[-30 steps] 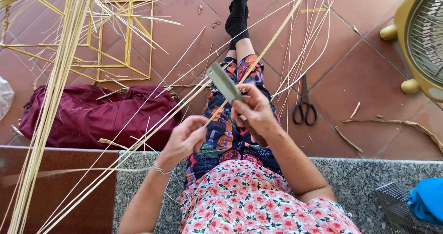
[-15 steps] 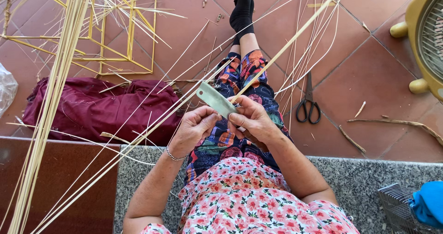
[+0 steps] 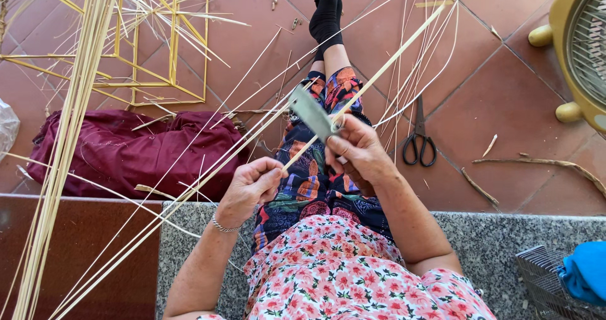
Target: The person sits on the floor and uses a knife to split long bamboo strips into thinner strands. They hold the strips with one hand and carefully shave or split them with the knife in the other, occasionally adjusting the position of the strips.
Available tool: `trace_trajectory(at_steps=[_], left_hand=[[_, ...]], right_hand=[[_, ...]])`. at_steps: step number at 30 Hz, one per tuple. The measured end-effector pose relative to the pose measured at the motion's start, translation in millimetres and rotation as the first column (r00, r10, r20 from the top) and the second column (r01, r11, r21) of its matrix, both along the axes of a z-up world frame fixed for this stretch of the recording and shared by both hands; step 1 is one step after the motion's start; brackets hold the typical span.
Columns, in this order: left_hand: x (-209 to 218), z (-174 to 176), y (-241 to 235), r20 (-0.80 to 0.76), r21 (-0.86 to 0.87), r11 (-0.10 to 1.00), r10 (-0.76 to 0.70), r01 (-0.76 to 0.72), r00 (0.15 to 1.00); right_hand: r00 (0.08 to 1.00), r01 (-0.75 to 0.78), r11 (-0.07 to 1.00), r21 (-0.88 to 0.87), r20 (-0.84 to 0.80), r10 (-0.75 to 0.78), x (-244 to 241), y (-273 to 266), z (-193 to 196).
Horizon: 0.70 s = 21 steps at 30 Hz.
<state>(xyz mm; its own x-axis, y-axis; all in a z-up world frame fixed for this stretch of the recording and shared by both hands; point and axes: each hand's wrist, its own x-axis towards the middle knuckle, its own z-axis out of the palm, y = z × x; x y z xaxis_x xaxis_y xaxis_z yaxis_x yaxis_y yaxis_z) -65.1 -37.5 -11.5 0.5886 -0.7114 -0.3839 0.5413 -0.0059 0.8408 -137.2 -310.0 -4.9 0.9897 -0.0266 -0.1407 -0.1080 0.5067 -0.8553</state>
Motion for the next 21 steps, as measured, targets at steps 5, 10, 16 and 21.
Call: trace_trajectory(at_steps=[5, 10, 16, 21], left_hand=[[0, -1, 21, -0.024, 0.032, 0.999, -0.015, 0.016, 1.000], [9, -12, 35, -0.094, -0.051, 0.997, -0.062, 0.058, 0.994], [18, -24, 52, -0.072, -0.053, 0.993, -0.106, 0.102, 0.992], [20, -20, 50, -0.006, 0.078, 0.990, -0.118, 0.118, 0.993]], right_hand=[[0.998, 0.056, 0.998, 0.037, 0.016, -0.057, 0, -15, 9], [0.997, 0.064, 0.997, 0.042, 0.048, -0.066, -3, -22, 9], [0.965, 0.246, 0.969, -0.008, 0.092, -0.245, -3, -45, 12], [0.972, 0.229, 0.973, -0.020, 0.055, -0.227, -7, -52, 8]])
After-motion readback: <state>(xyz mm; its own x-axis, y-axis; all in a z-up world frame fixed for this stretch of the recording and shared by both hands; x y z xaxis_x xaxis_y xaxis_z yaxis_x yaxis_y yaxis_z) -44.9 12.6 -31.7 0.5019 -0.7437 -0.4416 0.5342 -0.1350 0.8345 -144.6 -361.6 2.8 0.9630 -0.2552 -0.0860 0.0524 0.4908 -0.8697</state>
